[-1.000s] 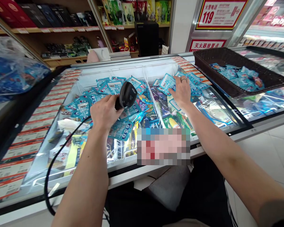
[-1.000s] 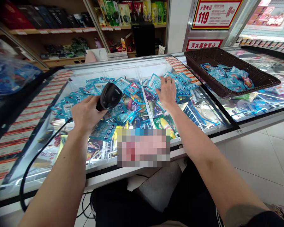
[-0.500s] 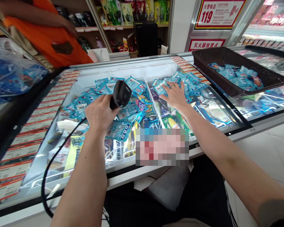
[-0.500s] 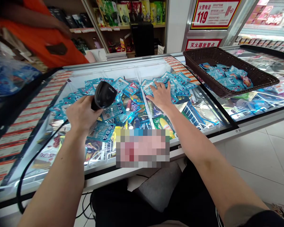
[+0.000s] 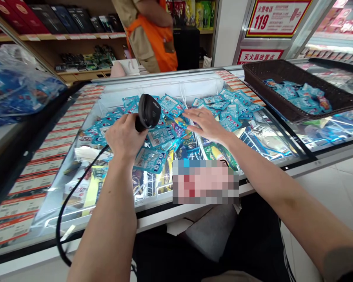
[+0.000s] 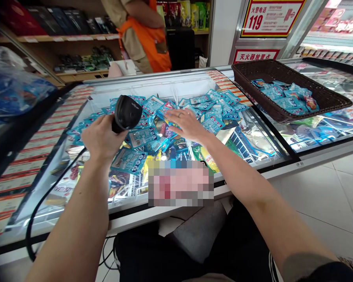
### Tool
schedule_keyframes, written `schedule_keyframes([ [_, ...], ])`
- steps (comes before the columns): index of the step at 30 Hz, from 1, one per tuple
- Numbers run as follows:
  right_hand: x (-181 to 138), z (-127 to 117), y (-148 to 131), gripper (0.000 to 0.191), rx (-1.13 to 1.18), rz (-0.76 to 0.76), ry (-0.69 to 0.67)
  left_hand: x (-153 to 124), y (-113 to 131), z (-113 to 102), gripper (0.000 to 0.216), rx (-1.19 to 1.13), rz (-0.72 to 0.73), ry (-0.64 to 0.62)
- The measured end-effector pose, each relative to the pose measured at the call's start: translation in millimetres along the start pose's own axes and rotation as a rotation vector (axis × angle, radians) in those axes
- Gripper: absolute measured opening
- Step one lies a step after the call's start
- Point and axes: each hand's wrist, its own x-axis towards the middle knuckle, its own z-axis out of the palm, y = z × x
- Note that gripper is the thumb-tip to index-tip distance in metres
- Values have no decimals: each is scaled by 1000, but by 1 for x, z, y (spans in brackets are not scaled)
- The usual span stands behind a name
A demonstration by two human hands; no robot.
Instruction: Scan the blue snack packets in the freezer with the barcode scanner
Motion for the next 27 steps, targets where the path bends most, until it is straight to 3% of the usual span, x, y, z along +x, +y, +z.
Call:
schedule_keyframes([
  [4, 4, 8, -19, 49, 107, -261, -150, 0, -1, 0, 41, 1, 3, -5],
  [9, 4, 11, -21, 40, 137, -311, -206, -1, -3, 3, 43, -16, -7, -23],
  [13, 4, 8, -11, 34, 169, -217, -138, -1, -4, 4, 43, -34, -8, -34],
  [20, -1, 11, 0, 41, 127, 69, 3, -1, -2, 2, 42, -3, 12, -31],
  [24, -1, 15, -4, 56, 83, 112, 57, -1, -1, 2, 43, -14, 11, -45],
  [27, 2, 18, -6, 64, 36, 88, 17, -1, -1, 4, 45, -33, 13, -58],
])
